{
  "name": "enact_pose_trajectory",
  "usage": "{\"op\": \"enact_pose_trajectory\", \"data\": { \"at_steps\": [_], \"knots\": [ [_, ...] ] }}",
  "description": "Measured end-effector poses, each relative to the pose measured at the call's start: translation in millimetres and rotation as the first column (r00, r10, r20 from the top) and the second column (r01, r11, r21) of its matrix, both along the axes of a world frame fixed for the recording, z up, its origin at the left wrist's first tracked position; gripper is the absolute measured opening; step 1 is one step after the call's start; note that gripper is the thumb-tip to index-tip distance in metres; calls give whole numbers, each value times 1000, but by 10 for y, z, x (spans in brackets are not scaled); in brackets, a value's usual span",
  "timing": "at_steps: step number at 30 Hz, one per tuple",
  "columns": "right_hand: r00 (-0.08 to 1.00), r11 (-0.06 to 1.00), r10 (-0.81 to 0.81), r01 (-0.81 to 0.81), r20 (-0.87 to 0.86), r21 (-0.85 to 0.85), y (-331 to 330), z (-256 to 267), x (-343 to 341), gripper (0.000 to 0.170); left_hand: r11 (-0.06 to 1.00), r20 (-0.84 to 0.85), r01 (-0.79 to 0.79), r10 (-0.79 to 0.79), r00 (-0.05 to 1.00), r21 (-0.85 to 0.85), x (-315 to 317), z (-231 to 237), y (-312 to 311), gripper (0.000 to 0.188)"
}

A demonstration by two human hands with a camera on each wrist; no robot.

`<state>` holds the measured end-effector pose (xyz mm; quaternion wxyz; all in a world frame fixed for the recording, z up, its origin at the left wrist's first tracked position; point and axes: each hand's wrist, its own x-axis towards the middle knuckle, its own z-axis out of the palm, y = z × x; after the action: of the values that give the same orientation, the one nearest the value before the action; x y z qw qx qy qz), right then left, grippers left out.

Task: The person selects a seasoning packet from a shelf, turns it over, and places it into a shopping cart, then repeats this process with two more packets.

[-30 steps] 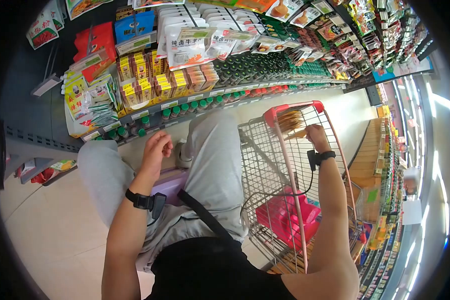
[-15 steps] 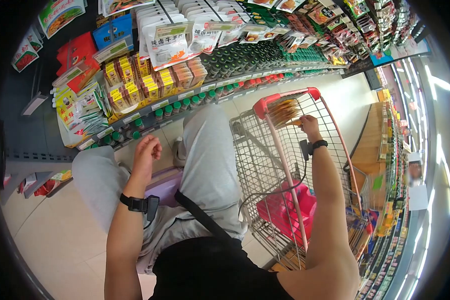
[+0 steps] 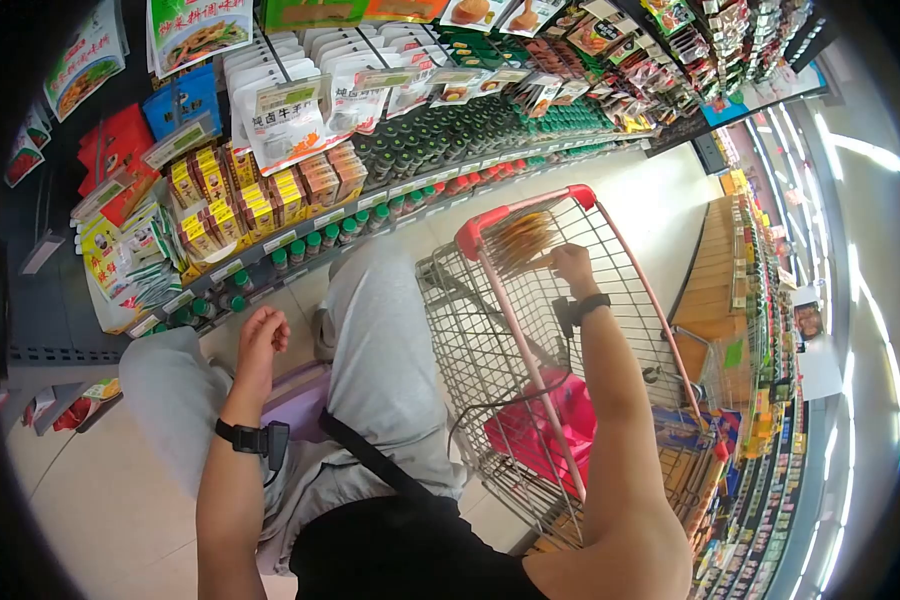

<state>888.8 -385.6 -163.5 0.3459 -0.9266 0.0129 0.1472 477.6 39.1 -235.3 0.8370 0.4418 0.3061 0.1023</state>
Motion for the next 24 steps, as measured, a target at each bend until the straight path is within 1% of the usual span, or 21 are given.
{"op": "enact_pose_trajectory", "data": {
  "at_steps": [1,2,6,9,12,15,16,19,21,23,24],
  "knots": [
    [1000,1000,-7,7,2,0,-1,10,0,19,1000,0,9,-9,1000,4,6,-7,-4,17],
    [999,998,-23,21,39,56,7,-5,-18,25,1000,-1,16,-16,1000,8,4,-22,2,17],
    [998,998,-58,58,37,11,23,-61,-2,25,1000,-7,17,-17,1000,7,-10,-27,11,17],
    [996,995,-62,57,56,78,-79,-230,95,24,1000,-12,9,-9,1000,14,-18,-37,10,16],
    [994,999,-22,18,111,39,-93,-317,139,22,1000,-17,2,-2,1000,18,-19,-36,8,16],
    [992,997,-11,1,126,81,-19,-276,89,21,1000,-37,10,-10,999,12,-20,-65,7,16],
    [993,997,5,-15,115,80,-49,-288,113,20,1000,-46,12,-12,999,10,-27,-68,4,16],
    [998,1000,28,-28,49,-13,-90,-305,203,18,1000,-42,18,-17,999,15,3,-67,10,16],
    [993,998,55,-53,102,-22,-111,-330,215,15,999,-40,28,-27,999,20,0,-67,1,16],
    [977,991,127,-120,174,-52,-129,-382,245,16,999,-48,31,-30,998,20,11,-62,-4,15],
    [983,994,106,-104,153,-23,-157,-394,252,17,999,-55,32,-31,998,21,2,-65,0,15]
  ]
}}
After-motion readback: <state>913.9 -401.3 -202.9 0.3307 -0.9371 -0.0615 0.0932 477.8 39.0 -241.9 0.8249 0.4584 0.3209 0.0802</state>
